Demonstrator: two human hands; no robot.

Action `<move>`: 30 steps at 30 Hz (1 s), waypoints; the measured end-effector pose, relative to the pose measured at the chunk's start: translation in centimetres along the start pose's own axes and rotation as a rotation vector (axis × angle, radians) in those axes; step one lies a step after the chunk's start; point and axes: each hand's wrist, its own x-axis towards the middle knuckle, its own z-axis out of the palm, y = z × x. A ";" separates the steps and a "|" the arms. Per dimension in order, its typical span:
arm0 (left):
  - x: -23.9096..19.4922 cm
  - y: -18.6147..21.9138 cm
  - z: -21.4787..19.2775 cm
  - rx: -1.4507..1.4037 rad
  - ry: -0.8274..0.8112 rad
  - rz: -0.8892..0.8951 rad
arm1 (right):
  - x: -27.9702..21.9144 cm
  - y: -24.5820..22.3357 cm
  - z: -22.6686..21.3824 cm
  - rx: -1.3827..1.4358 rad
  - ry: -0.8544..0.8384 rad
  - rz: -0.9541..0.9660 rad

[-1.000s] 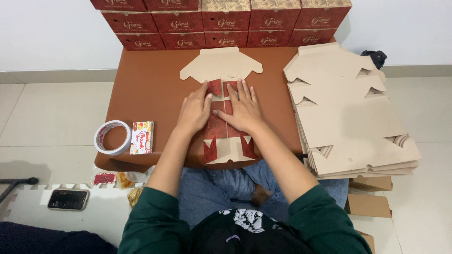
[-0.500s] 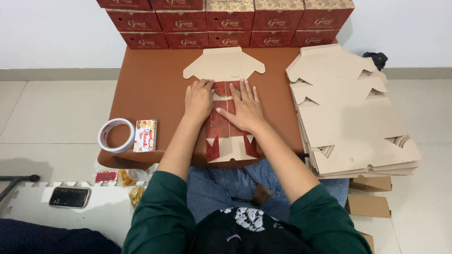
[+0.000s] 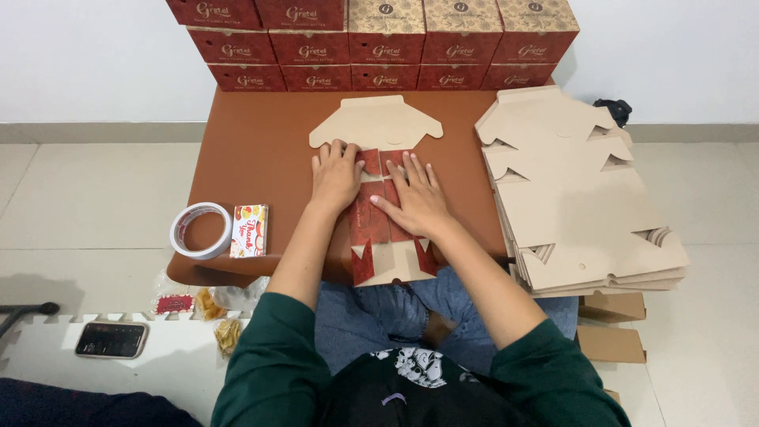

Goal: Folding a flat cardboard cutout into a small box and applying a decorative sticker.

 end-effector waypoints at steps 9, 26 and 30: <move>-3.5 2.3 -2.9 -0.075 0.192 -0.339 | 0.5 2.9 1.1 0.113 0.210 0.082; -3.1 2.6 -4.0 -0.421 0.112 -0.025 | 0.3 0.3 -3.1 0.616 0.327 0.000; -2.3 1.5 -2.7 -0.306 -0.031 0.072 | 1.1 1.7 -2.2 0.423 0.157 -0.067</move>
